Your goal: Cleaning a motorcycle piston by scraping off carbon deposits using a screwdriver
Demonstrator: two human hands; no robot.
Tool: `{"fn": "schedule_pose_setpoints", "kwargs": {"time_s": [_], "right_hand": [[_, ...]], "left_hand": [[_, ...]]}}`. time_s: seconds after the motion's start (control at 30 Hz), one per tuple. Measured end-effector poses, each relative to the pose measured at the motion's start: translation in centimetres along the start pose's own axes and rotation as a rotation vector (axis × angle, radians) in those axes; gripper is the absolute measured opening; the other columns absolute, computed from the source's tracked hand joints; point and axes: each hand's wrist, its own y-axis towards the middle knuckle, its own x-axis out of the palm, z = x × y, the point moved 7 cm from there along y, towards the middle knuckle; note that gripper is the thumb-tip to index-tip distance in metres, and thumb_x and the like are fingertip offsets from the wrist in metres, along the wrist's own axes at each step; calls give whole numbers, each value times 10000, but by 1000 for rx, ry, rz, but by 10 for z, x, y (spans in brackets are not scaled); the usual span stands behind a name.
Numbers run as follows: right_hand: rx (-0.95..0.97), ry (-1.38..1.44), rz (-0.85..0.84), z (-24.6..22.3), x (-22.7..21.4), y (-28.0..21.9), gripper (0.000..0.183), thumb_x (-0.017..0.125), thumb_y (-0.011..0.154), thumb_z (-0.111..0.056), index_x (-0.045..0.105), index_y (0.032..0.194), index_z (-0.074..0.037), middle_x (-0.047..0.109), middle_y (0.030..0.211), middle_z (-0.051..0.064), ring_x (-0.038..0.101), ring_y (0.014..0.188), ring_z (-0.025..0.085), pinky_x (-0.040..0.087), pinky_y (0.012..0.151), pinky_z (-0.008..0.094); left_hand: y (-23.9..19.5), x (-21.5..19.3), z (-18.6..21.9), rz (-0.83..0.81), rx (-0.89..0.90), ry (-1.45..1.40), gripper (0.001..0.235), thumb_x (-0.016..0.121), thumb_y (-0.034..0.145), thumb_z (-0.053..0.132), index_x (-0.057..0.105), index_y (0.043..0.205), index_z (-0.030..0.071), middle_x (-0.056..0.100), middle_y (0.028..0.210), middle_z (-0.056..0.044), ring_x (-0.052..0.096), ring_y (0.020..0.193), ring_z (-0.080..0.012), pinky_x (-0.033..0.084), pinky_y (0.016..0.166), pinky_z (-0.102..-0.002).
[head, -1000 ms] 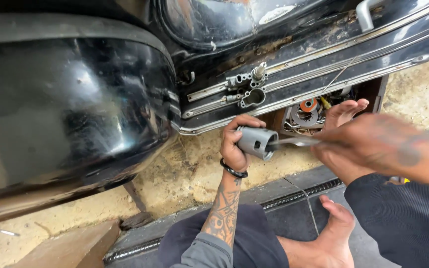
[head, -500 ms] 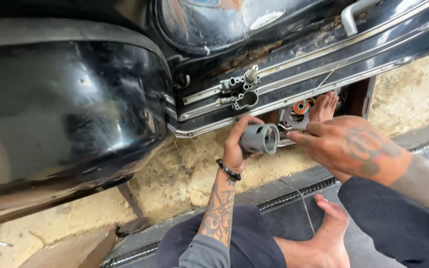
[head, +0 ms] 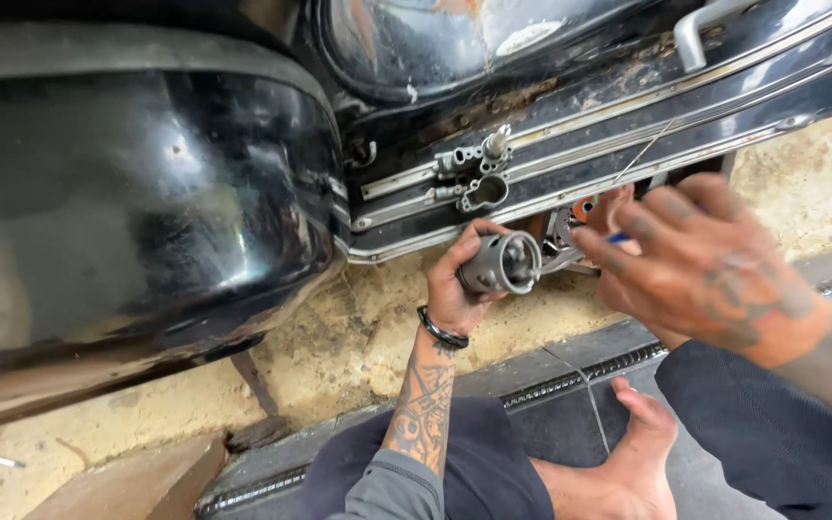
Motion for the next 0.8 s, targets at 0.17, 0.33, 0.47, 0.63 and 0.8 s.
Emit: {"fn": "schedule_pose_setpoints", "kwargs": {"time_s": [0.17,0.33,0.47,0.63,0.8], "right_hand": [[62,139,-51,23,-8,8,263,523,1056,-463,747,1126,-346,530,742,-31,519,647,197,343,661,358],[-17,197,-43,-14,22,14,390,670,853,-382,713,1227,-279,644,872,-28,613,752,186,418,665,353],[-49,64,0,1,8,29,274,747,893,-359,686,1156,-318,568,814,-54,564,711,154,412,714,306],[-65,208,-163,-18,27,37,442,716,847,-252,650,1284,-256,688,944,-3,641,749,176,501,693,336],[103,279,-349,5,46,32,210,543,1006,-413,682,1158,-369,636,819,-68,654,604,157,512,490,309]], "left_hand": [[3,-8,8,81,122,-24,339,626,893,279,647,1080,-3,657,1120,-219,694,887,-292,516,493,-288],[0,-11,12,128,140,9,318,597,899,287,657,1056,16,670,1093,-180,680,840,-250,498,561,-288],[-1,-5,11,62,102,16,317,601,938,317,640,1109,53,687,984,-157,660,645,-213,432,425,-246],[-5,-13,13,74,48,89,285,625,984,339,597,1124,93,657,1000,-179,627,627,-187,406,406,-224],[-8,-15,20,130,50,94,360,657,964,432,609,1117,109,649,945,-131,654,620,-203,383,370,-207]]}}
